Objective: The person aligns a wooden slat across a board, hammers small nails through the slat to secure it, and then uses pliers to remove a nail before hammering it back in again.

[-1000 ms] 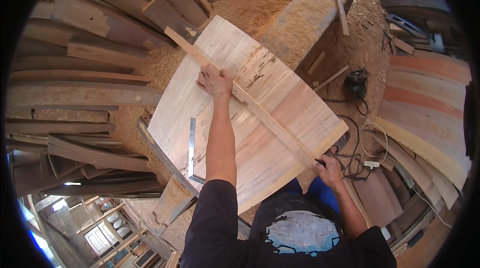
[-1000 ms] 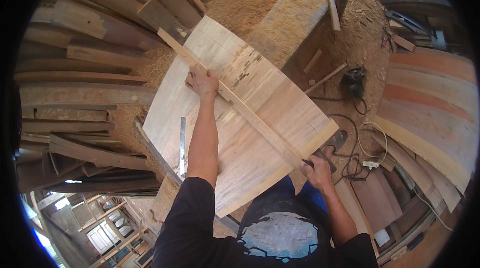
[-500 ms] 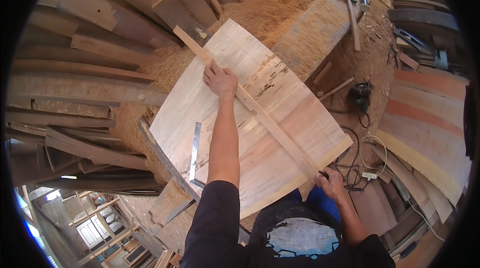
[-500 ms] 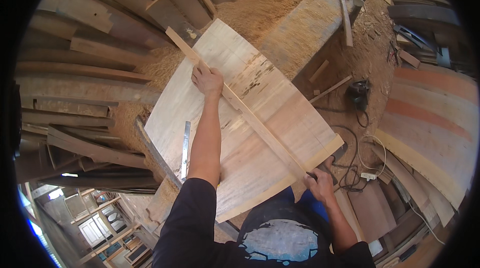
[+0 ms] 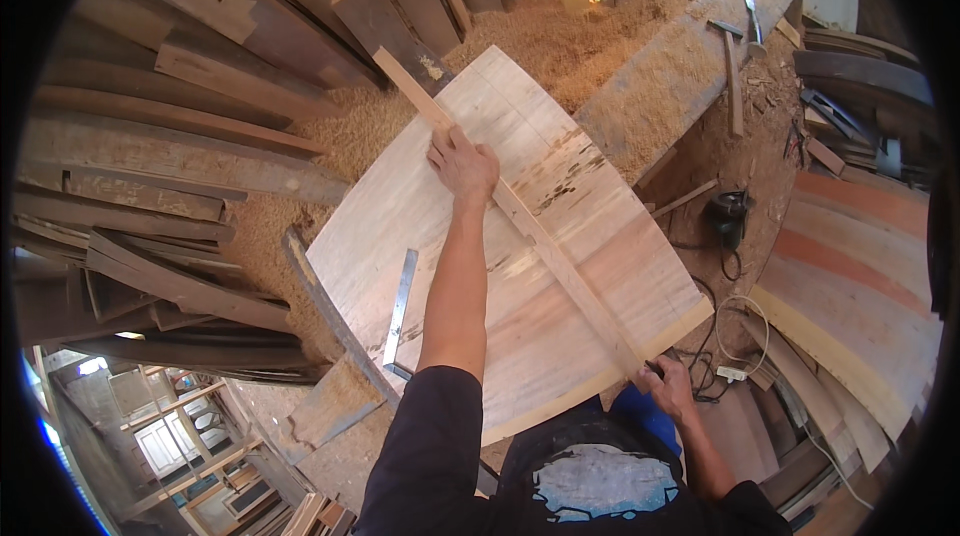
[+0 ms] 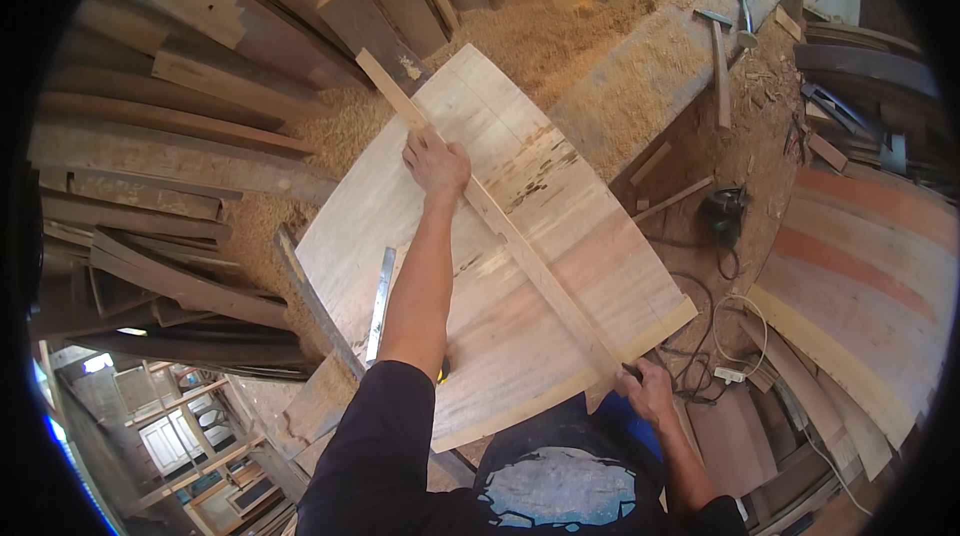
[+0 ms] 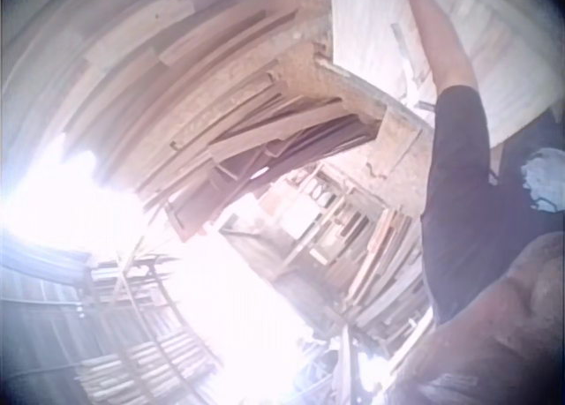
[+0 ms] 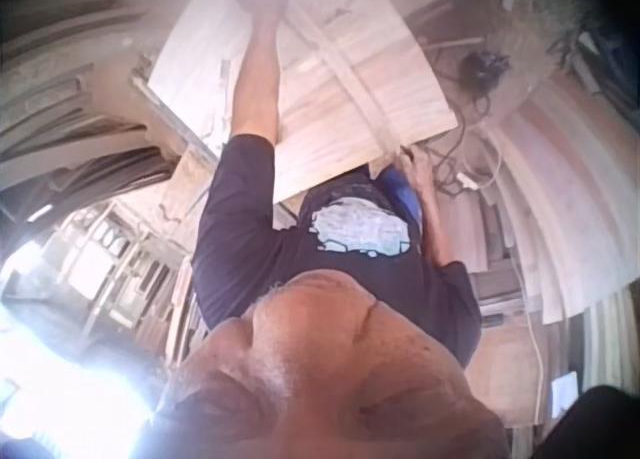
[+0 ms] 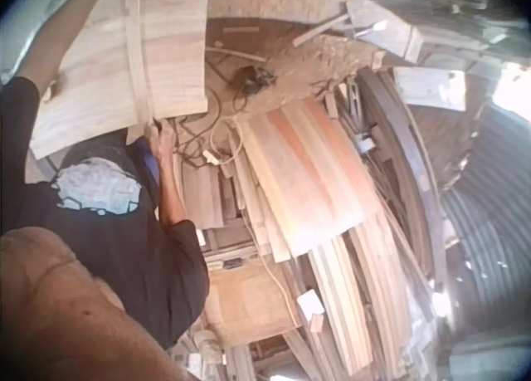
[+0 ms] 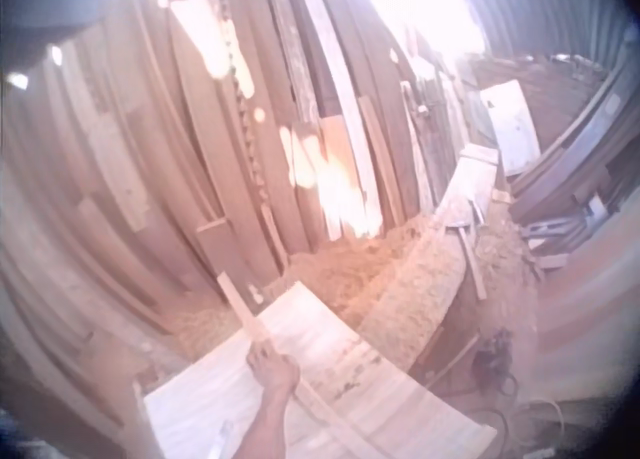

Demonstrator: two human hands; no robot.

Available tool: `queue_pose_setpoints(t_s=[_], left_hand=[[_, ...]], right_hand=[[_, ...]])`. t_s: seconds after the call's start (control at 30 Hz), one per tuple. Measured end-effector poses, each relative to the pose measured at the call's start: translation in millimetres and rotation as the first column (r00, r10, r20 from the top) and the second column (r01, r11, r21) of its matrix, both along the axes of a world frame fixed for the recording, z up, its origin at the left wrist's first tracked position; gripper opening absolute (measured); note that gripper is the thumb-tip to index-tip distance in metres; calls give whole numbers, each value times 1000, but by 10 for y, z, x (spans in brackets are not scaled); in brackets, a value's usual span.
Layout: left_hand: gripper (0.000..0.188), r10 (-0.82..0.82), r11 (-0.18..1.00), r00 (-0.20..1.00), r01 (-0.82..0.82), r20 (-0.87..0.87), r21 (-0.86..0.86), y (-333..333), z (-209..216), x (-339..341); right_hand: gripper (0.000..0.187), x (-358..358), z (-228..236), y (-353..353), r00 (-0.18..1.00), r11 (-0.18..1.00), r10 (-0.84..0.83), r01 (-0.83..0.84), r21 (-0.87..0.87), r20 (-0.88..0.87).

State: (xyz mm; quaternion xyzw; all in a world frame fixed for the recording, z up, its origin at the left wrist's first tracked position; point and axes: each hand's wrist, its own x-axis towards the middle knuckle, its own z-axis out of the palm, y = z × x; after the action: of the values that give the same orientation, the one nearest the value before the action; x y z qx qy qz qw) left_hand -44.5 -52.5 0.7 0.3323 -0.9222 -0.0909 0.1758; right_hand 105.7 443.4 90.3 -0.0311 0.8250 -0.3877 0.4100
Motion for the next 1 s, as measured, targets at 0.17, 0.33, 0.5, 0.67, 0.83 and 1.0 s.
queue_pose_setpoints(t_s=[0.17,0.33,0.5,0.67,0.83,1.0], left_hand=[[55,57,998,997,-58,49,20,-5,-4,-4],[48,67,997,996,-65,-62,36,-29,-33,29],[46,24,1000,989,-24,-145,-3,-1,-32,-85],[45,26,999,994,-30,-104,-37,-21,-129,29],[46,52,998,994,-49,-101,29,113,-13,-93],[47,73,997,995,-73,-72,-1,7,-47,17]], right_hand=[[35,-62,14,4,998,999,35,-35,13,50],[37,-191,192,-121,996,997,73,-73,1,45],[32,-516,357,-63,968,904,251,-230,360,-13],[26,-1228,333,-468,835,988,114,-38,151,-538],[28,-2284,-318,-1215,689,997,59,0,81,-723],[24,-2837,-675,-1963,752,963,239,-104,248,-615]])
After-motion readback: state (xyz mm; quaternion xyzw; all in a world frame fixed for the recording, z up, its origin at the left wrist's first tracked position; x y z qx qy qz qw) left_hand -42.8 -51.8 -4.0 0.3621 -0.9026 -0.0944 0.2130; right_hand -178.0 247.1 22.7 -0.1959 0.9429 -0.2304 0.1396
